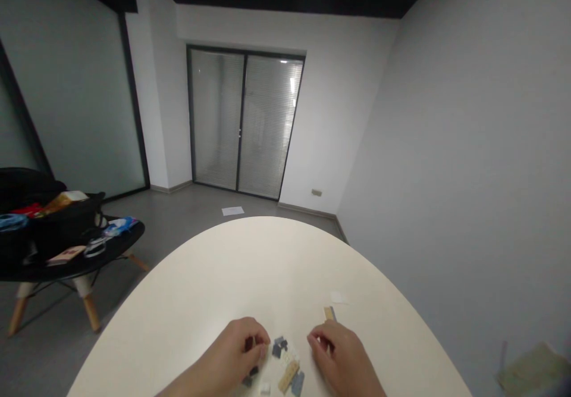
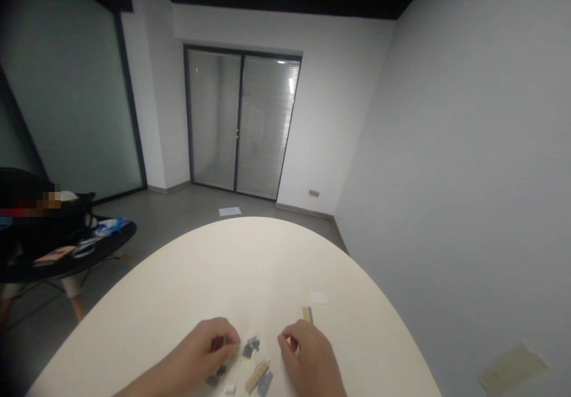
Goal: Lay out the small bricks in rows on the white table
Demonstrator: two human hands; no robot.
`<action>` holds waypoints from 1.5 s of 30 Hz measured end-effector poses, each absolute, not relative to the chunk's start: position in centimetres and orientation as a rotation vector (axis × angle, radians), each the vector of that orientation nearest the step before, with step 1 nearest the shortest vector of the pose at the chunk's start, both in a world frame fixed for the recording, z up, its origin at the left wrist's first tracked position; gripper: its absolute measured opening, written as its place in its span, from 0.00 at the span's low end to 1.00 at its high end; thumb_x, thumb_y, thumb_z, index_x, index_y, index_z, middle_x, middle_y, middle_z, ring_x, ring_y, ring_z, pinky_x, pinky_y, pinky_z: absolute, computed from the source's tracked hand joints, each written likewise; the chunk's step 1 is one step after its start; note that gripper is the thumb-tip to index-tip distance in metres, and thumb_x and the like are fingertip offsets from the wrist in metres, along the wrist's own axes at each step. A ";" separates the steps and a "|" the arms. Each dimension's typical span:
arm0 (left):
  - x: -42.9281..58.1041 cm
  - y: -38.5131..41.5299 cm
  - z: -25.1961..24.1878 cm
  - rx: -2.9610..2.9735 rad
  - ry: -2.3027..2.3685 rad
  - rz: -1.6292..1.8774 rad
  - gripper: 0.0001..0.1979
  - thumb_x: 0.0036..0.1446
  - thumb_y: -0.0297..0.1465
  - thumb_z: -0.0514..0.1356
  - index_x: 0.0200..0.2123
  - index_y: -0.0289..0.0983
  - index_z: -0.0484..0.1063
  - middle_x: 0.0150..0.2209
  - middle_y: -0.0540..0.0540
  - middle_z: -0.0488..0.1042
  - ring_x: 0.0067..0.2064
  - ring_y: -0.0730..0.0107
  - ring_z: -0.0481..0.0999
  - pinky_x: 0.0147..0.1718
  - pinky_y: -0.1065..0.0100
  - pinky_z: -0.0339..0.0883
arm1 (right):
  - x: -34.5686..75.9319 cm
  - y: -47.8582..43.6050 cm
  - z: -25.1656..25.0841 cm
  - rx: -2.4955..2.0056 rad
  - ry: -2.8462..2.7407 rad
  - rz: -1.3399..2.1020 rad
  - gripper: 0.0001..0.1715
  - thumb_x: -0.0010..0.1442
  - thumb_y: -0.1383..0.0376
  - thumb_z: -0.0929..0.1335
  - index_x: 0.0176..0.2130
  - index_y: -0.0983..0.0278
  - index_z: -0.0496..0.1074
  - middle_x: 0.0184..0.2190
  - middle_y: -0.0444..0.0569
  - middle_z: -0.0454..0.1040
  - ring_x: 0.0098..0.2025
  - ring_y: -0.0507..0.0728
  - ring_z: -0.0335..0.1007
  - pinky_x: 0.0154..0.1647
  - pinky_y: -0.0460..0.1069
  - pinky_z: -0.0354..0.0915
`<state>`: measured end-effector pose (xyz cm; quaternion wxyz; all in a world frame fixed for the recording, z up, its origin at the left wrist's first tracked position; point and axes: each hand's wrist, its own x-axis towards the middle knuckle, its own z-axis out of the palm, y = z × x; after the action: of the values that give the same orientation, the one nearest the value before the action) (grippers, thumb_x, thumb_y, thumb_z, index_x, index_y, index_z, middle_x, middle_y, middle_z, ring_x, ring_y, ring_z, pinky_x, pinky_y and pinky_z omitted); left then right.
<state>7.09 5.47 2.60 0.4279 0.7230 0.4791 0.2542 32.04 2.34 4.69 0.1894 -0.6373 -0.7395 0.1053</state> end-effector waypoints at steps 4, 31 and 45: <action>7.1 5.3 2.8 1.824 1.191 0.638 0.08 0.53 0.28 0.58 0.32 0.35 0.79 0.26 0.51 0.72 0.27 0.72 0.69 0.26 0.74 0.59 | 31.0 1.9 4.6 -1.725 -2.187 0.352 0.10 0.59 0.66 0.66 0.32 0.62 0.77 0.31 0.48 0.77 0.35 0.55 0.72 0.39 0.47 0.62; 6.4 5.6 3.9 2.225 1.151 0.453 0.11 0.54 0.25 0.54 0.21 0.38 0.70 0.24 0.53 0.63 0.30 0.72 0.67 0.29 0.73 0.52 | 30.0 1.7 4.6 -1.749 -2.358 0.459 0.18 0.61 0.72 0.63 0.40 0.58 0.79 0.39 0.48 0.76 0.44 0.55 0.72 0.45 0.45 0.61; 6.4 5.5 4.0 2.153 1.241 0.419 0.13 0.52 0.26 0.57 0.35 0.43 0.81 0.35 0.50 0.78 0.39 0.66 0.74 0.38 0.71 0.61 | 29.9 1.6 4.6 -1.748 -2.305 0.464 0.13 0.57 0.72 0.66 0.35 0.62 0.79 0.37 0.50 0.78 0.43 0.56 0.73 0.44 0.46 0.62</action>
<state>6.39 5.50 4.03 0.3058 0.8134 0.4689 0.1584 29.90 1.63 4.57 0.1057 -0.5931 -0.7824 0.1574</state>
